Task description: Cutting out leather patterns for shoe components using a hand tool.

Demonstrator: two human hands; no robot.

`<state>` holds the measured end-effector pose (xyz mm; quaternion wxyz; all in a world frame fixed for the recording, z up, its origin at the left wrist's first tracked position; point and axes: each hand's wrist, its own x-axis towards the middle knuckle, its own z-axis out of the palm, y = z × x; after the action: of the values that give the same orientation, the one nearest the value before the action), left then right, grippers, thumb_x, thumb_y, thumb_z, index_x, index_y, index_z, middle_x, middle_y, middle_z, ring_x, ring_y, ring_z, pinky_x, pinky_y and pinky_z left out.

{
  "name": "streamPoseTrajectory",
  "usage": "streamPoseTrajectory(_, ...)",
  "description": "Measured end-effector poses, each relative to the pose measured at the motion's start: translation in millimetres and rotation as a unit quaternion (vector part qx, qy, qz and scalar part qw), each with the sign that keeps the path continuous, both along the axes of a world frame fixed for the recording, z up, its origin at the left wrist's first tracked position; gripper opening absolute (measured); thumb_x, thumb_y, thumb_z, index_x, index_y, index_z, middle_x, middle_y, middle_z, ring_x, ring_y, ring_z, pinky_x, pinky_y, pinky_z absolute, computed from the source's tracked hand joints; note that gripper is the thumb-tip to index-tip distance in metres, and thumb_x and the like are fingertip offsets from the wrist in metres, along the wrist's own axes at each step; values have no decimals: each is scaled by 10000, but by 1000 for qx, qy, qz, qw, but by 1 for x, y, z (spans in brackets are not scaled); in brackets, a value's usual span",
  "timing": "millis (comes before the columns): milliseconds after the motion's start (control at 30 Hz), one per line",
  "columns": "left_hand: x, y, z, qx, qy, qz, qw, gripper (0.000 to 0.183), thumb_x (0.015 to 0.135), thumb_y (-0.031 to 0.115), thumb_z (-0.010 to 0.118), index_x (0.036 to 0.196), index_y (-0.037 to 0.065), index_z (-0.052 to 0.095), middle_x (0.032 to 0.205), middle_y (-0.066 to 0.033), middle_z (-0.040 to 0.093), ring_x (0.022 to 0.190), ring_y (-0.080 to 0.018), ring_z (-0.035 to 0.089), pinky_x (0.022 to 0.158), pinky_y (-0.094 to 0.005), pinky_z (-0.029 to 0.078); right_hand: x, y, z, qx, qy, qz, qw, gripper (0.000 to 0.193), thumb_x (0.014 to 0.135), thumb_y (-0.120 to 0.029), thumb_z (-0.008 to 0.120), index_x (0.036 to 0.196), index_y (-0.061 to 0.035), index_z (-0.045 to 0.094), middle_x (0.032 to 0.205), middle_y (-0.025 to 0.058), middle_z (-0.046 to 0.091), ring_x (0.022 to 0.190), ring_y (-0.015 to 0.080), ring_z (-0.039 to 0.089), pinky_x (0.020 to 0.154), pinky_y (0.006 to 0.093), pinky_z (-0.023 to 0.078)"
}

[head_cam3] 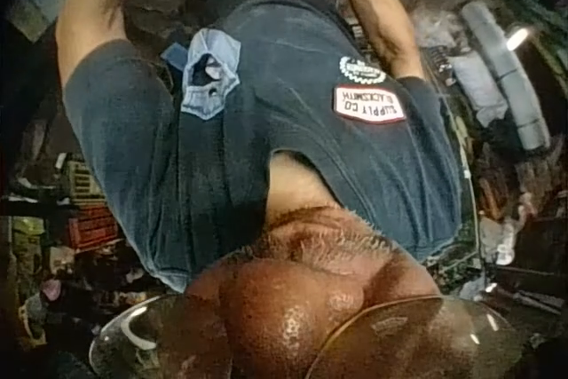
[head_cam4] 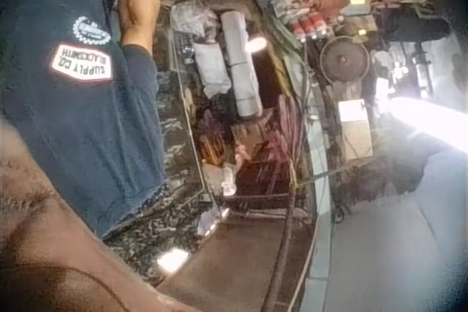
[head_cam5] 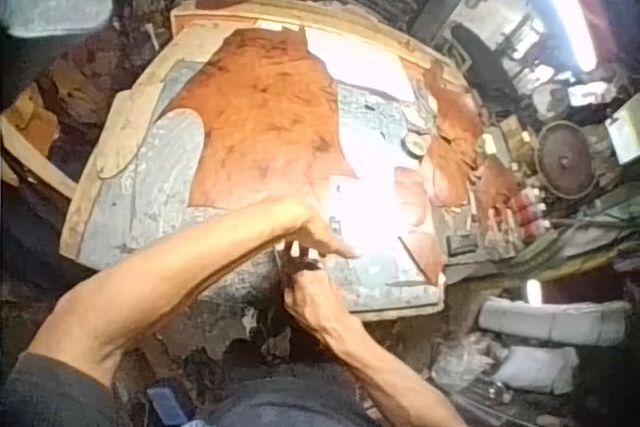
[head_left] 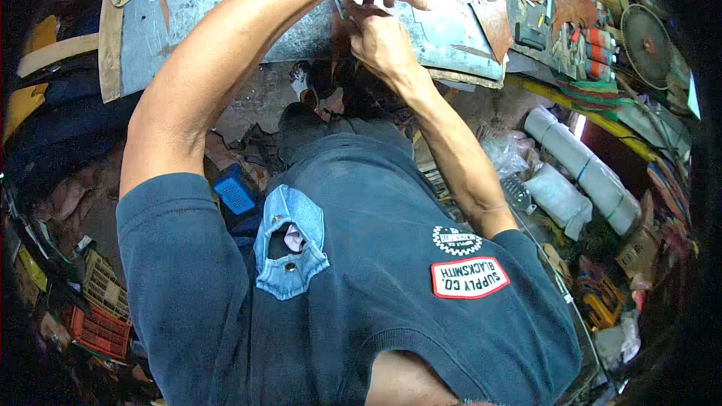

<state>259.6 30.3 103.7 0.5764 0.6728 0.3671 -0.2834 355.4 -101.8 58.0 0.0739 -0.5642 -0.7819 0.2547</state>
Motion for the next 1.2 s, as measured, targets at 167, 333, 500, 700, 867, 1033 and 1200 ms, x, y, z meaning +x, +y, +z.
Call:
streamPoseTrajectory(167,-13,2,7,-8,-108,-68,992,872,838,762,450,1465,157,402,1473,-141,430,1322,-317,439,1052,-456,397,-3,-6,-13,33,-24,-13,999,317,890,-158,570,1192,-86,632,1033,252,643,840,412,657,743,482,540)
streamPoseTrajectory(333,-15,5,1,2,-101,-56,993,868,843,757,446,1472,162,388,1483,-136,416,1330,-319,427,1061,-459,386,-9,-7,-10,90,7,-19,996,310,912,-171,565,1206,-98,632,982,237,658,781,407,663,687,481,548)
streamPoseTrajectory(500,-18,4,-2,10,-88,-44,995,863,848,753,442,1478,167,374,1492,-132,401,1338,-321,416,1069,-462,375,-9,-8,-14,102,6,-18,995,303,907,-168,575,1191,-87,640,995,236,662,778,404,664,692,478,551)
streamPoseTrajectory(700,-18,2,-6,17,-68,-31,997,858,854,747,437,1486,173,357,1504,-126,384,1348,-323,402,1079,-466,362,-11,-12,-11,123,19,0,992,321,881,-146,599,1190,-73,641,1008,250,663,828,400,664,722,461,552)
streamPoseTrajectory(867,-10,1,-7,21,-59,-27,998,854,859,743,433,1492,177,344,1513,-122,370,1356,-324,391,1088,-469,351,-2,-17,-18,102,-32,-20,994,294,874,-133,607,1148,-41,659,1022,254,660,868,396,662,745,450,546)
streamPoseTrajectory(1033,-10,-6,-3,29,-42,-6,999,850,864,738,429,1499,182,330,1523,-117,356,1364,-326,379,1096,-473,340,-10,-30,7,71,18,-39,997,263,869,-120,616,1100,-8,674,990,256,665,909,405,654,797,444,525)
streamPoseTrajectory(1200,-21,-42,9,34,-32,1,999,846,869,733,425,1505,187,316,1532,-113,342,1372,-327,368,1105,-476,329,-1,-39,6,56,45,-52,996,268,850,-91,589,1081,17,671,986,261,666,912,417,650,812,441,518)
